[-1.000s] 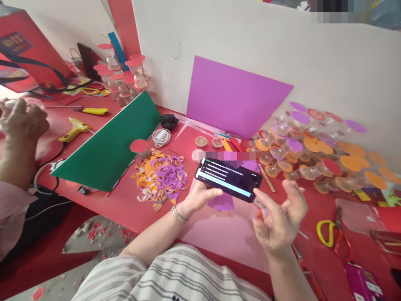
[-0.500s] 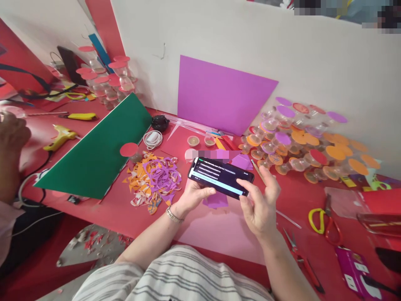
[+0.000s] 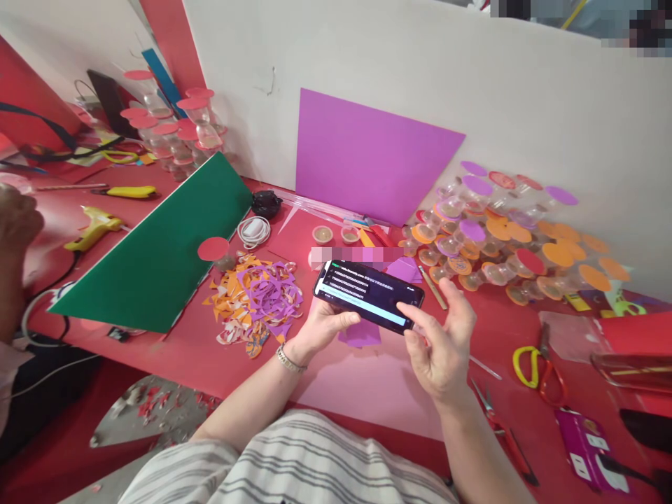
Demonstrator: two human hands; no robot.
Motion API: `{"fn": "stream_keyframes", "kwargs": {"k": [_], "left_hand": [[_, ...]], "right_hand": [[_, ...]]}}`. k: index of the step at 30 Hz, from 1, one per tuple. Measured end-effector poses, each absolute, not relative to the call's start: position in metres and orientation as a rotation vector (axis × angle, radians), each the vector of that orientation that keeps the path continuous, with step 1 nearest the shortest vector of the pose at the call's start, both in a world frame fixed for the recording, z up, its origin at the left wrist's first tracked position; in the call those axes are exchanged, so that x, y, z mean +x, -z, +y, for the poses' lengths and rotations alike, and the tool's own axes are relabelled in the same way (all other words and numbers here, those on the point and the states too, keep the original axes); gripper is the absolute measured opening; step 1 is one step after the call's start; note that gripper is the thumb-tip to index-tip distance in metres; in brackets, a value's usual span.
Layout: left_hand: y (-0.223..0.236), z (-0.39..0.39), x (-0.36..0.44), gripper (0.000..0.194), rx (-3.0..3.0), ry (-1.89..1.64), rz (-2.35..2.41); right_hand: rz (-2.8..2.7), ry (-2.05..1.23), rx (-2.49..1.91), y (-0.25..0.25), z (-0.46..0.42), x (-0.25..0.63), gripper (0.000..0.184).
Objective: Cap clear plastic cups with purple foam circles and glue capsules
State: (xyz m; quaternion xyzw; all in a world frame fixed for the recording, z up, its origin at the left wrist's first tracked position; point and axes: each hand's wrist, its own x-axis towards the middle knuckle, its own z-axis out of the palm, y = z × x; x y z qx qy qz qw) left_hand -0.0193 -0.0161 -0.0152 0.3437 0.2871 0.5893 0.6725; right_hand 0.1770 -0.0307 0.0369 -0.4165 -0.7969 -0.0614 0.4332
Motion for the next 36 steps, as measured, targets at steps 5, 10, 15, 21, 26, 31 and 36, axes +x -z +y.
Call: {"fn": "stream_keyframes", "kwargs": {"k": [5, 10, 15, 21, 26, 31, 36], "left_hand": [[0.016, -0.016, -0.02, 0.049, 0.78, -1.313, 0.648], [0.015, -0.017, -0.02, 0.05, 0.784, -1.275, 0.654], [0.013, -0.016, -0.021, 0.05, 0.781, -1.263, 0.632], [0.014, -0.015, -0.021, 0.051, 0.791, -1.237, 0.641], [0.014, -0.015, -0.021, 0.049, 0.776, -1.257, 0.647], [0.011, -0.016, -0.02, 0.049, 0.764, -1.285, 0.673], [0.01, -0.015, -0.019, 0.051, 0.767, -1.307, 0.67]], "right_hand": [[-2.017, 0.213, -1.097, -0.036, -0.028, 0.176, 0.036], [-1.98, 0.173, -1.126, -0.037, -0.023, 0.182, 0.045], [-2.009, 0.143, -1.131, -0.035, -0.022, 0.183, 0.061], [-2.011, 0.142, -1.15, -0.036, -0.022, 0.183, 0.063], [-2.022, 0.185, -1.094, -0.037, -0.025, 0.183, 0.055], [-2.081, 0.203, -1.032, -0.035, -0.034, 0.178, 0.043], [-2.115, 0.142, -0.968, -0.035, -0.04, 0.176, 0.038]]}}
